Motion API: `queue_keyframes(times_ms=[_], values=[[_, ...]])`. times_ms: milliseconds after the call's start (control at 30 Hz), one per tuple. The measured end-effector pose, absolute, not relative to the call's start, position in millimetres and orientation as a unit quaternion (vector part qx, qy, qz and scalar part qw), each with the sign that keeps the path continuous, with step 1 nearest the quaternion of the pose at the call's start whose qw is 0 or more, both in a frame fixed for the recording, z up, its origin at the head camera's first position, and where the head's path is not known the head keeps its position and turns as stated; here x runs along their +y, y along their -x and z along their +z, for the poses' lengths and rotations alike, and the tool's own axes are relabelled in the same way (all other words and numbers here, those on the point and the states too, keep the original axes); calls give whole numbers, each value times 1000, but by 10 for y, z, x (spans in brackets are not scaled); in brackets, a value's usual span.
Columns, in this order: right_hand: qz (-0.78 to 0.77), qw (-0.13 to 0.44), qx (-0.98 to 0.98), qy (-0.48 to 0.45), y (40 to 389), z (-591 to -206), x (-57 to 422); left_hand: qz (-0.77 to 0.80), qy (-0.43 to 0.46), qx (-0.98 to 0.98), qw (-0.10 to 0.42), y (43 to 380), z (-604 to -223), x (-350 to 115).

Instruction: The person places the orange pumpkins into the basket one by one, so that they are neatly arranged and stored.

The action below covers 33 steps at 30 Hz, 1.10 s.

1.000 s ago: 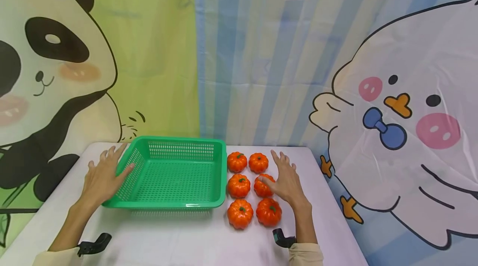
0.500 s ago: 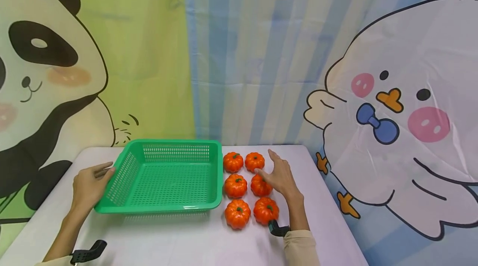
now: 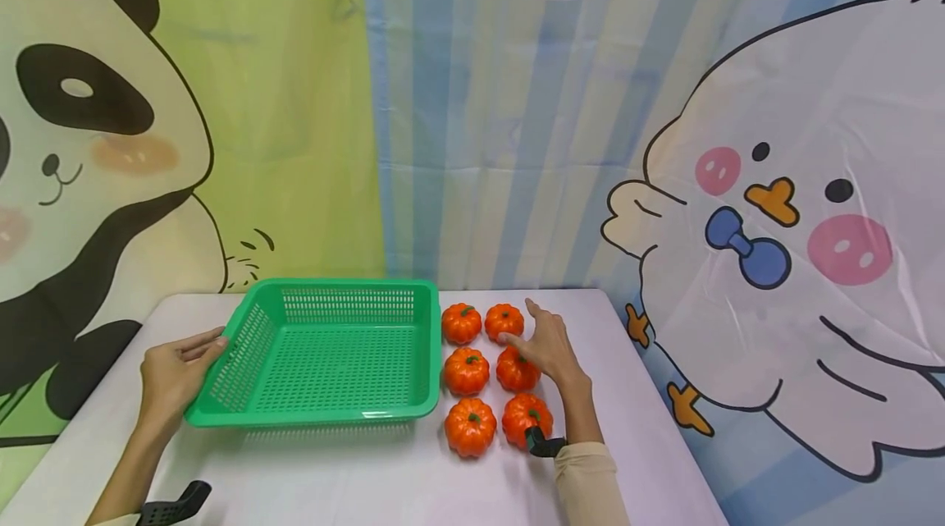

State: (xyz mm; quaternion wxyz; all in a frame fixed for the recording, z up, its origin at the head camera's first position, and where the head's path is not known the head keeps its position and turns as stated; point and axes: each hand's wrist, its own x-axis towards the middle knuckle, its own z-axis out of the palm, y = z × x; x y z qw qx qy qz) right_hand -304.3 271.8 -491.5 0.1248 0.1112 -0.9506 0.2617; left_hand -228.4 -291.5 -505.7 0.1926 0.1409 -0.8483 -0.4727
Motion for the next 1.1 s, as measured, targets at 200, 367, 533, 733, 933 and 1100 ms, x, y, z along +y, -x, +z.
queue_keyframes(times_ms=[200,367,533,733,933,1100], values=[[258,123,-952,-112,3110,-4943,2695,-504,-172,-828,174,2283,-5058,-2916],[252,116,-954,-117,3163,-4957,2683,-524,-190,-813,166,2285,-5062,-2913],[257,93,-956,-109,3187,-4965,2676,-544,-191,-801,164,2273,-5077,-2905],[258,83,-957,-107,3239,-5009,2666,-553,-194,-793,164,2266,-5101,-2911],[264,79,-955,-108,3279,-5043,2633,-561,-193,-787,170,2270,-5121,-2911],[261,82,-956,-110,3308,-5078,2617,-566,-188,-783,174,2274,-5127,-2907]])
